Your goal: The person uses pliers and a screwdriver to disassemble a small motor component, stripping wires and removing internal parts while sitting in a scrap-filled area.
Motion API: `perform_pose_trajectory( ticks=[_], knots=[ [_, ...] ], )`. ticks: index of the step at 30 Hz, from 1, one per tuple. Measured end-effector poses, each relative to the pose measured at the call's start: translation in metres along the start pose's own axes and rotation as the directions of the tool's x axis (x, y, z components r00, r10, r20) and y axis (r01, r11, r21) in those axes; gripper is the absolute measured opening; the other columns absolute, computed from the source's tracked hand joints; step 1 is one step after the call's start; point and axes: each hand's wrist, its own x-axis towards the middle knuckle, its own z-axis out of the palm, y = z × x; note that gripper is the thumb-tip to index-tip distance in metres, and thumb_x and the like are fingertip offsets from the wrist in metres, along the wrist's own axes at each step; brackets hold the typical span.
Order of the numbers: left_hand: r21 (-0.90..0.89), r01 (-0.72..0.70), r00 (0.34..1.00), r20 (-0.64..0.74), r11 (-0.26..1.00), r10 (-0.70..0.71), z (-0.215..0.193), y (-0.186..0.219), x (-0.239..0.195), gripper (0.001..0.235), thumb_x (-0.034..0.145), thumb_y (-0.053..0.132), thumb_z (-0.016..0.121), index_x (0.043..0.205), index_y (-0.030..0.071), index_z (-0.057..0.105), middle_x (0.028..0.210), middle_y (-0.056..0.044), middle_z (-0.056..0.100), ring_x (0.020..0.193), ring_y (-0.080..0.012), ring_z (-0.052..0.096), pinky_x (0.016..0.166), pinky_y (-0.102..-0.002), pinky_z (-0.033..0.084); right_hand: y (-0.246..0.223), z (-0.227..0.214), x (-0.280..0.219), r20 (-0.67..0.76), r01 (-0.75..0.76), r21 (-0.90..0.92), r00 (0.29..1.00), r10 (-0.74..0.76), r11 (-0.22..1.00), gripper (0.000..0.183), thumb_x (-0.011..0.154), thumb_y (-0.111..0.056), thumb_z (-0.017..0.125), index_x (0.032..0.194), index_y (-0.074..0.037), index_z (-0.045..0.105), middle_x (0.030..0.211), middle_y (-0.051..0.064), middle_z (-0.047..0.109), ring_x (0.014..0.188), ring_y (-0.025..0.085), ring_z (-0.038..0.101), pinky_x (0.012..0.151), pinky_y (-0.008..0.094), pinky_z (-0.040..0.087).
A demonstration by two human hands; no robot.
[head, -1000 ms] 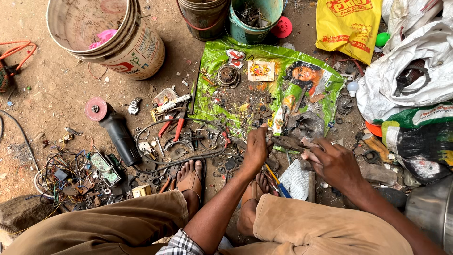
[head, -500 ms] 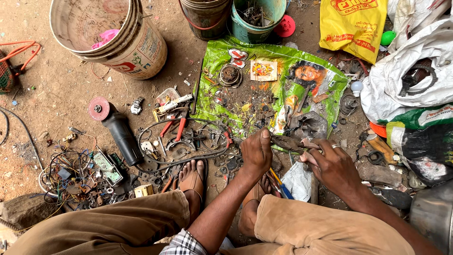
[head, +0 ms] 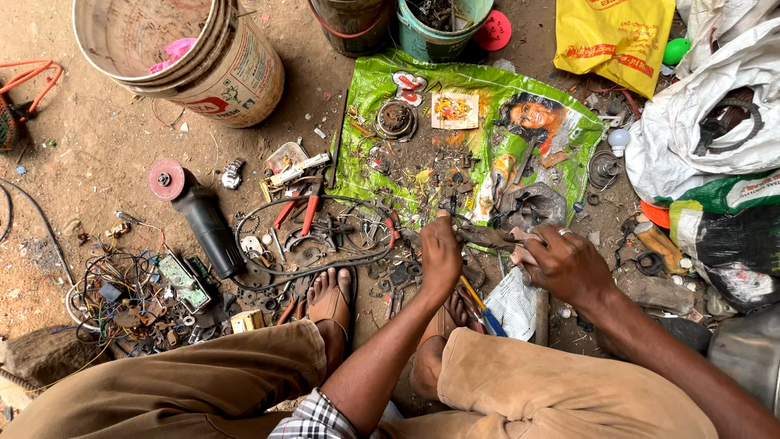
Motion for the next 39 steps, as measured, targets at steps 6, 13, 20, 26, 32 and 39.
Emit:
perform_pose_trajectory(
  ticks=[6,13,20,26,32,39],
  knots=[
    [-0.468,0.836,0.547,0.662,0.287,-0.512,-0.020,0.021,0.027,0.041,0.106,0.035,0.037,0.069,0.016,0.031,0.051,0.004,0.025,0.040,-0.0104,0.020,0.037,-0.031,0.016,0.017,0.010,-0.005,-0.001,0.057,-0.075,0.998,-0.057,0.996,0.035,0.067,-0.021,0.082,0.095,-0.003,0.070,0.094,0.015,0.067,0.071,0.026,0.072,0.063,0.039,0.061],
    [-0.313,0.948,0.298,0.938,-0.062,-0.180,-0.027,0.043,0.033,0.049,0.107,0.042,0.034,0.064,0.020,0.027,0.052,0.006,0.022,0.042,-0.0093,0.018,0.038,-0.030,0.017,0.021,0.025,-0.011,-0.137,0.014,0.208,0.990,0.015,0.978,0.041,0.072,-0.015,0.082,0.111,-0.004,0.073,0.102,0.010,0.070,0.073,0.026,0.071,0.062,0.039,0.059],
    [-0.250,0.957,0.246,0.968,-0.146,-0.041,-0.012,0.044,0.017,0.051,0.109,0.041,0.034,0.062,0.022,0.027,0.051,0.006,0.023,0.043,-0.0099,0.018,0.038,-0.028,0.019,0.038,0.048,-0.039,-0.223,0.043,0.237,0.975,0.011,0.970,0.037,0.067,-0.009,0.077,0.102,-0.002,0.069,0.106,0.013,0.070,0.083,0.031,0.072,0.065,0.042,0.058],
    [-0.201,0.965,0.239,0.940,0.172,-0.242,-0.022,0.075,0.023,0.056,0.107,0.049,0.035,0.060,0.020,0.033,0.050,0.008,0.027,0.039,-0.0068,0.018,0.035,-0.026,0.018,0.039,0.044,-0.047,-0.265,0.019,0.195,0.964,0.034,0.981,0.036,0.068,-0.011,0.076,0.102,-0.001,0.071,0.103,0.014,0.069,0.082,0.031,0.071,0.065,0.043,0.057],
    [-0.472,0.493,0.817,0.540,0.731,-0.202,-0.020,0.081,0.020,0.059,0.113,0.047,0.039,0.078,0.003,0.057,0.060,-0.002,0.044,0.053,-0.0175,0.040,0.051,-0.037,0.033,0.016,0.037,-0.046,-0.173,-0.144,0.368,0.960,0.220,0.919,0.034,0.072,-0.004,0.074,0.105,0.002,0.072,0.110,0.017,0.071,0.078,0.028,0.072,0.065,0.039,0.058],
    [-0.232,0.045,0.957,0.287,0.972,0.025,-0.025,0.066,0.020,0.055,0.115,0.033,0.037,0.076,-0.002,0.054,0.057,-0.019,0.045,0.049,-0.0358,0.046,0.055,-0.049,0.035,-0.006,0.044,-0.053,0.078,-0.206,0.743,0.972,0.222,0.636,0.017,0.090,-0.011,0.079,0.101,0.000,0.073,0.090,0.006,0.074,0.078,0.015,0.071,0.073,0.029,0.056]
  ],
)
